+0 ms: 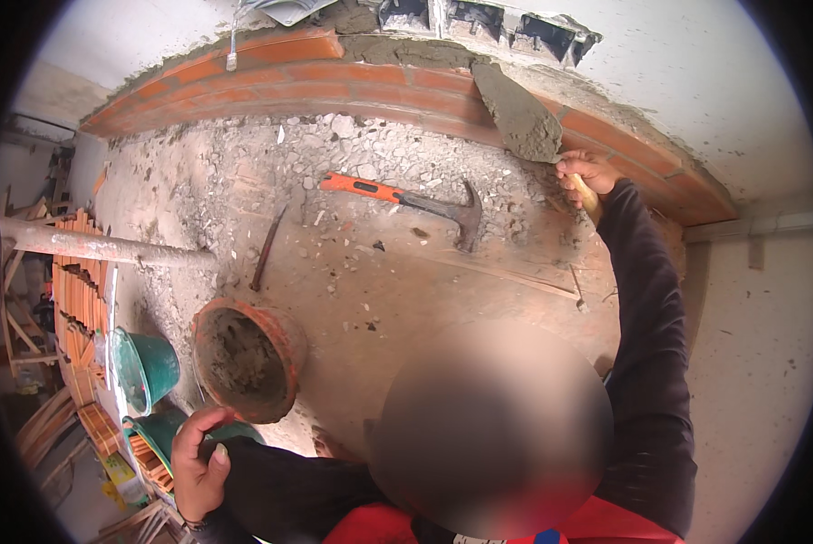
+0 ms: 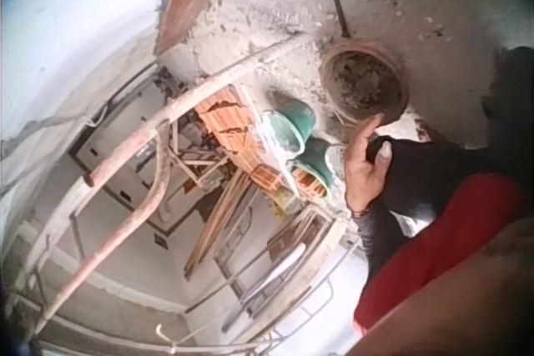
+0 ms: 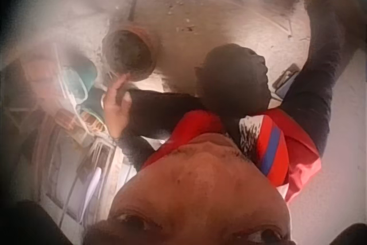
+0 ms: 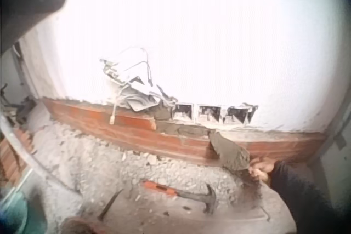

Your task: The person dips a brush into a bucket of water and then uses a trowel to apply mortar onto a brick. They place the brick onto a wall and tap it into position using a hammer.

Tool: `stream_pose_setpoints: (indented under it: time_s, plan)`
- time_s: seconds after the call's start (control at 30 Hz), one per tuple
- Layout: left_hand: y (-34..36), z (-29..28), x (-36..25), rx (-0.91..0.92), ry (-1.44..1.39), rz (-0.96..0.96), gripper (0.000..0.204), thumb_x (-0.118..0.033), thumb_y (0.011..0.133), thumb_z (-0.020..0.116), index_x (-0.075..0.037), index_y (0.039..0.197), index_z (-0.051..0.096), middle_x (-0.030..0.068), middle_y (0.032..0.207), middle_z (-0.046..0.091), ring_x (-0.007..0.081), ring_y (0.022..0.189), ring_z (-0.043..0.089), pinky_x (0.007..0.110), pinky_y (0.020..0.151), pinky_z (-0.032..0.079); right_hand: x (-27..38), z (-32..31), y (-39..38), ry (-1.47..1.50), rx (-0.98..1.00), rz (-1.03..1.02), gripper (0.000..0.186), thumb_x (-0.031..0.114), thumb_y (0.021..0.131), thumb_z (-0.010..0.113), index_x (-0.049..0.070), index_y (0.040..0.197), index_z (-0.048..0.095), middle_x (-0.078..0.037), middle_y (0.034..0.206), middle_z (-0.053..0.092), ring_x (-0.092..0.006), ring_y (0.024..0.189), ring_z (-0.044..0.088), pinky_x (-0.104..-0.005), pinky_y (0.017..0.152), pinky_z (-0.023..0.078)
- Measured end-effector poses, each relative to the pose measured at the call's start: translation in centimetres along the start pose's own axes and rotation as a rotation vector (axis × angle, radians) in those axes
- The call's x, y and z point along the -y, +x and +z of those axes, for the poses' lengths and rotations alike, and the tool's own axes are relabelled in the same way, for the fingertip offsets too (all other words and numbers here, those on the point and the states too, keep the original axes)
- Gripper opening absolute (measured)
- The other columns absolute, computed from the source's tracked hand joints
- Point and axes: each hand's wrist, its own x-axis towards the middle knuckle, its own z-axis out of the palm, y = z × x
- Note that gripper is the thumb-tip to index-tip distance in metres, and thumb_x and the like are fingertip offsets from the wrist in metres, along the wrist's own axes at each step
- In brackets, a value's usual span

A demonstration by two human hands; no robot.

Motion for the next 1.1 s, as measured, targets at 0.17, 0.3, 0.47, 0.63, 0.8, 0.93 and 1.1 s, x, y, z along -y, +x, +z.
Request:
stream_pose_setpoints:
  time_s: [0.17,0.3,0.47,0.63,0.8,0.93,1.1]
  plan:
    - [-2.0,2.1,-5.6,0.121,-0.287,-0.052,0.064,-0.053,0.085,0.070,-0.002,0.122,0.063,0.0200,0.124,0.062,0.0317,0.113,0.060,0.041,0.098,0.046,-1.5,-3.1,-0.4,0.046,0.058,0.024,0.024,0.028,0.090,0.067,0.006,0.086,0.057,-0.004,0.060,0.051,-0.0162,0.043,0.049,-0.0311,0.040,0.041]
    - [-3.7,4.8,-6.5,0.242,-0.508,0.025,0.057,-0.049,0.088,0.067,-0.002,0.120,0.063,0.0176,0.120,0.063,0.0308,0.111,0.061,0.041,0.097,0.046,-0.9,-2.9,-2.1,-0.063,-0.003,0.065,0.022,0.024,0.090,0.066,0.002,0.091,0.059,-0.006,0.062,0.054,-0.0169,0.046,0.052,-0.0312,0.042,0.042]
    - [-4.9,7.3,-4.6,0.162,-0.508,0.087,0.044,-0.034,0.090,0.065,0.000,0.117,0.061,0.0171,0.116,0.065,0.0312,0.105,0.063,0.039,0.093,0.048,0.8,3.1,-4.5,-0.361,-0.086,0.035,0.032,0.008,0.085,0.068,-0.008,0.110,0.056,-0.010,0.081,0.063,-0.0166,0.056,0.058,-0.0305,0.049,0.048]
    - [-3.7,8.8,-2.6,0.156,-0.377,0.289,0.043,-0.032,0.087,0.071,-0.005,0.119,0.063,0.0148,0.117,0.064,0.0324,0.105,0.062,0.042,0.091,0.048,4.5,21.7,-5.1,-0.702,0.354,-0.288,0.018,0.007,0.090,0.065,0.002,0.106,0.060,-0.004,0.087,0.059,-0.0111,0.076,0.057,-0.0257,0.063,0.046]
    - [-6.8,7.2,-0.4,0.089,-0.383,0.425,0.044,-0.034,0.081,0.073,-0.006,0.114,0.064,0.0138,0.116,0.063,0.0309,0.108,0.060,0.042,0.094,0.046,1.4,41.5,-2.0,-1.252,0.805,-0.566,0.021,0.023,0.097,0.058,0.002,0.094,0.056,-0.017,0.081,0.060,-0.0321,0.070,0.060,-0.0411,0.065,0.048]
    - [-8.2,6.2,1.0,0.051,-0.536,0.449,0.041,-0.029,0.073,0.074,-0.009,0.108,0.064,0.0107,0.115,0.061,0.0310,0.107,0.057,0.043,0.093,0.045,-1.8,45.3,-2.5,-1.689,0.686,-0.545,0.026,0.029,0.097,0.055,0.003,0.093,0.057,-0.021,0.075,0.062,-0.0419,0.072,0.061,-0.0511,0.065,0.047]
    - [-9.8,5.0,3.6,0.014,-0.616,0.454,0.042,-0.030,0.074,0.074,-0.009,0.109,0.064,0.0098,0.115,0.061,0.0304,0.106,0.058,0.043,0.093,0.045,2.3,41.0,-4.8,-1.939,0.667,-0.322,0.021,0.023,0.093,0.060,0.004,0.088,0.056,-0.020,0.065,0.058,-0.0428,0.065,0.058,-0.0527,0.060,0.044]
